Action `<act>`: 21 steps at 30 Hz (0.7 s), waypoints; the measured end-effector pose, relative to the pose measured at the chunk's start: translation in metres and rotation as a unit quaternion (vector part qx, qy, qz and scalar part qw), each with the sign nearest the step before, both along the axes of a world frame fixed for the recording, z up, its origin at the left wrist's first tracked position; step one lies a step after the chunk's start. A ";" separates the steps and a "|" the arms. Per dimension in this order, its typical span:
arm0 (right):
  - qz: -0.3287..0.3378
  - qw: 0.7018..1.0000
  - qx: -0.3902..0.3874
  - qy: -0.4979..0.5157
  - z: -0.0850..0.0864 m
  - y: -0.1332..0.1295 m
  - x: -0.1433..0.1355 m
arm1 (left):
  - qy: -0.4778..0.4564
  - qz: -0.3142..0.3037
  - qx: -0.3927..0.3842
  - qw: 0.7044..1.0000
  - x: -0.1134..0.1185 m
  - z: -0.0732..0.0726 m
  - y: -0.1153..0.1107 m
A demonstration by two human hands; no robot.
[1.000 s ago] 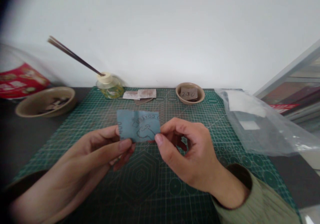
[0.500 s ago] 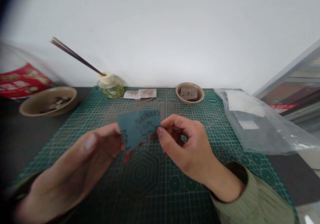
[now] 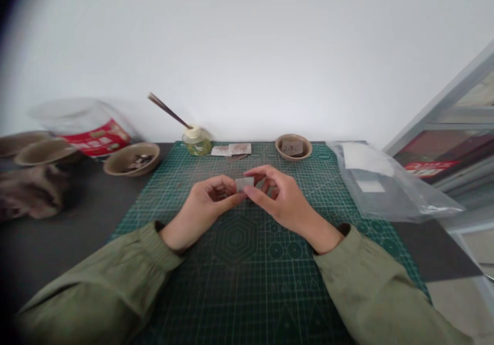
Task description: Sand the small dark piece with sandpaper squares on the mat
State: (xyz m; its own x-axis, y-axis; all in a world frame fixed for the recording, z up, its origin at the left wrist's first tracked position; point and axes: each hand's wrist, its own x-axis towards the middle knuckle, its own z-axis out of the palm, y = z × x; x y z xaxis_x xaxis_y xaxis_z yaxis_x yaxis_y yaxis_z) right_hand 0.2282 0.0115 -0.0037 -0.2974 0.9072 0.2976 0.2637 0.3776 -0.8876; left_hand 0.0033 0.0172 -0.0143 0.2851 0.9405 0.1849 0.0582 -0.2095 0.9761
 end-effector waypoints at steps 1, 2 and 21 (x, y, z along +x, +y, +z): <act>-0.004 1.000 0.017 -0.026 -0.001 0.001 0.000 | 0.009 -0.007 0.008 1.000 0.000 -0.002 0.002; -0.012 0.998 0.031 -0.051 -0.001 0.002 0.000 | 0.019 -0.013 0.018 1.000 0.000 -0.002 0.003; -0.057 0.843 -0.064 -0.531 0.069 0.196 -0.014 | 0.171 0.072 0.200 0.962 -0.001 -0.012 0.009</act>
State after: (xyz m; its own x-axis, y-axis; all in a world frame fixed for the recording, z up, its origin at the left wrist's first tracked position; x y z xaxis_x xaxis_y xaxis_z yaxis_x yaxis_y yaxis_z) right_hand 0.2141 0.2079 0.0648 -0.2430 0.9526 -0.1829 0.9635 0.2151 -0.1596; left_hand 0.0024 0.0261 -0.0267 0.2657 0.8476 0.4594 0.4182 -0.5307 0.7372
